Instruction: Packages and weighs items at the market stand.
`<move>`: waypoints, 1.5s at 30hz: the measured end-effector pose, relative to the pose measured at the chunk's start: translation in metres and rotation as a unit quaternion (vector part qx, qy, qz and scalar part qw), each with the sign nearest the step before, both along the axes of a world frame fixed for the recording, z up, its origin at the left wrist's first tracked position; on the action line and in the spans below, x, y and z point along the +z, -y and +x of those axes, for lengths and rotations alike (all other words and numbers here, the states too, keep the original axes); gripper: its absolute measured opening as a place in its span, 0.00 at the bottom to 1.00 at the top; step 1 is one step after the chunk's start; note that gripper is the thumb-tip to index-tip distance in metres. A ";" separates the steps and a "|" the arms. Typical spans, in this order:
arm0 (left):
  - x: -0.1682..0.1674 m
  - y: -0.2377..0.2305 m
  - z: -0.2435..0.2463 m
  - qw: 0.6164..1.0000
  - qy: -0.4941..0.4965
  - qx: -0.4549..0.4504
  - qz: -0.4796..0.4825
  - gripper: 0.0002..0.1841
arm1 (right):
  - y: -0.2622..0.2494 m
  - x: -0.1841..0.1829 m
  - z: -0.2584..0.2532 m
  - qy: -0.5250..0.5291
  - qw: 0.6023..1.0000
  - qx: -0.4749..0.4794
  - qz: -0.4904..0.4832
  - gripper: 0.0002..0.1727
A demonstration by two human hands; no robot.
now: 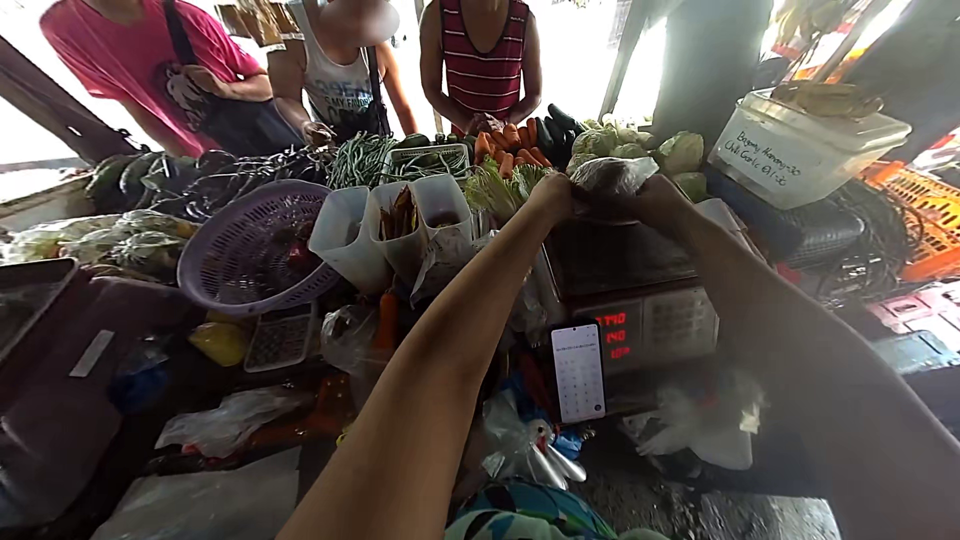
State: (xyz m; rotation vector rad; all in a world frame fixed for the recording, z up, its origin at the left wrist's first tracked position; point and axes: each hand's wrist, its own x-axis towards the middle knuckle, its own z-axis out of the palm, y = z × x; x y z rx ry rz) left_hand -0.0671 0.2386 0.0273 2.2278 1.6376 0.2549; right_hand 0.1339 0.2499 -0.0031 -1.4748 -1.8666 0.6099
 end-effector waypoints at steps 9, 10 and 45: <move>0.040 0.042 0.004 0.992 0.053 0.085 -0.072 0.19 | 0.045 0.025 -0.022 -0.325 0.919 0.043 -0.218 0.14; 0.046 0.048 0.003 0.994 0.051 0.067 -0.067 0.17 | 0.051 0.027 -0.022 -0.358 0.902 0.038 -0.237 0.16; 0.143 0.153 -0.037 0.854 0.505 -0.110 0.061 0.10 | 0.128 0.153 -0.055 0.093 0.971 0.130 0.178 0.13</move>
